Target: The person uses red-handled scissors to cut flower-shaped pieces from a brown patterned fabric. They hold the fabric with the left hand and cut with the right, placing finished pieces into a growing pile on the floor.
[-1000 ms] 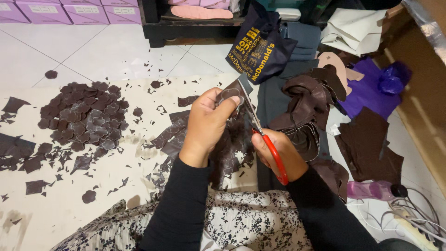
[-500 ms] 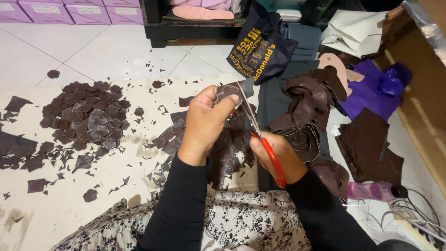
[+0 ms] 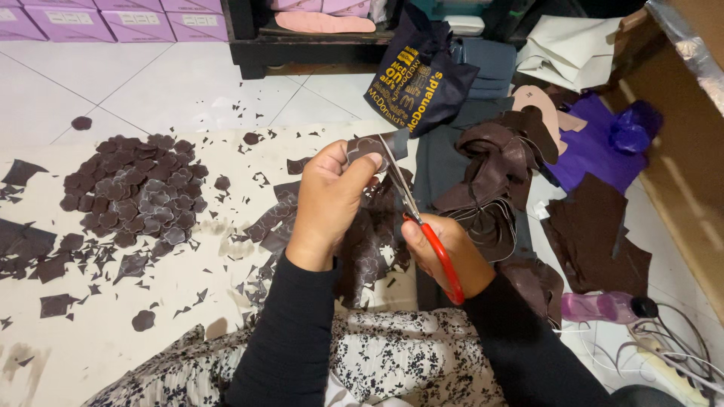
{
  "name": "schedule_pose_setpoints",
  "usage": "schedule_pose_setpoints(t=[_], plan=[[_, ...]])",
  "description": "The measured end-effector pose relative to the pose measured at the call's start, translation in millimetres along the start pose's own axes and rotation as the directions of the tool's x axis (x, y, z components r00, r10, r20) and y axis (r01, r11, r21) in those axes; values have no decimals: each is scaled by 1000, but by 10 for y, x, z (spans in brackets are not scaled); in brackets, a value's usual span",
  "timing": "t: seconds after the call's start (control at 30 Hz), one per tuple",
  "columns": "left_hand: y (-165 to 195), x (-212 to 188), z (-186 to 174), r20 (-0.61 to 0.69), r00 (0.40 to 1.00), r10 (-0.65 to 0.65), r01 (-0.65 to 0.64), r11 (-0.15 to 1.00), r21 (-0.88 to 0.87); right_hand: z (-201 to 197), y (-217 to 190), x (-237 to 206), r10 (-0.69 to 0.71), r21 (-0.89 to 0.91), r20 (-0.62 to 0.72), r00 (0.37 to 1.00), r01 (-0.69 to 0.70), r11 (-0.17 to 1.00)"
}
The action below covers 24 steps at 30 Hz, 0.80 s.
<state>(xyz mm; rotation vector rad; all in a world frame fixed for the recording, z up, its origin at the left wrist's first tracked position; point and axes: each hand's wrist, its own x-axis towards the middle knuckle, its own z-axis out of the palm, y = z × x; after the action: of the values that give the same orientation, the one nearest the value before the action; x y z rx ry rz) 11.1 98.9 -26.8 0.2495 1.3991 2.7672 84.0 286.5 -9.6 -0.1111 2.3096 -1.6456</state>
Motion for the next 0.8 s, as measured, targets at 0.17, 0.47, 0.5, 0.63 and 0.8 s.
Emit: schedule_pose_setpoints(t=[0.17, 0.47, 0.5, 0.63, 0.8], plan=[[-24, 14, 14, 1, 1000, 3, -3, 999, -37, 2, -15, -48, 24, -32, -16, 1000, -25, 999], [90, -21, -83, 136, 991, -7, -6, 995, 96, -45, 162, 19, -73, 87, 100, 992, 65, 994], [92, -19, -80, 147, 989, -8, -5, 996, 91, -59, 178, 20, -94, 67, 107, 990, 87, 994], [89, -16, -62, 127, 992, -15, 3, 995, 98, -61, 205, 26, -32, 145, 76, 997, 21, 989], [61, -10, -60, 117, 993, -11, 6, 999, 44, -31, 187, 32, -4, 190, 55, 998, -6, 982]])
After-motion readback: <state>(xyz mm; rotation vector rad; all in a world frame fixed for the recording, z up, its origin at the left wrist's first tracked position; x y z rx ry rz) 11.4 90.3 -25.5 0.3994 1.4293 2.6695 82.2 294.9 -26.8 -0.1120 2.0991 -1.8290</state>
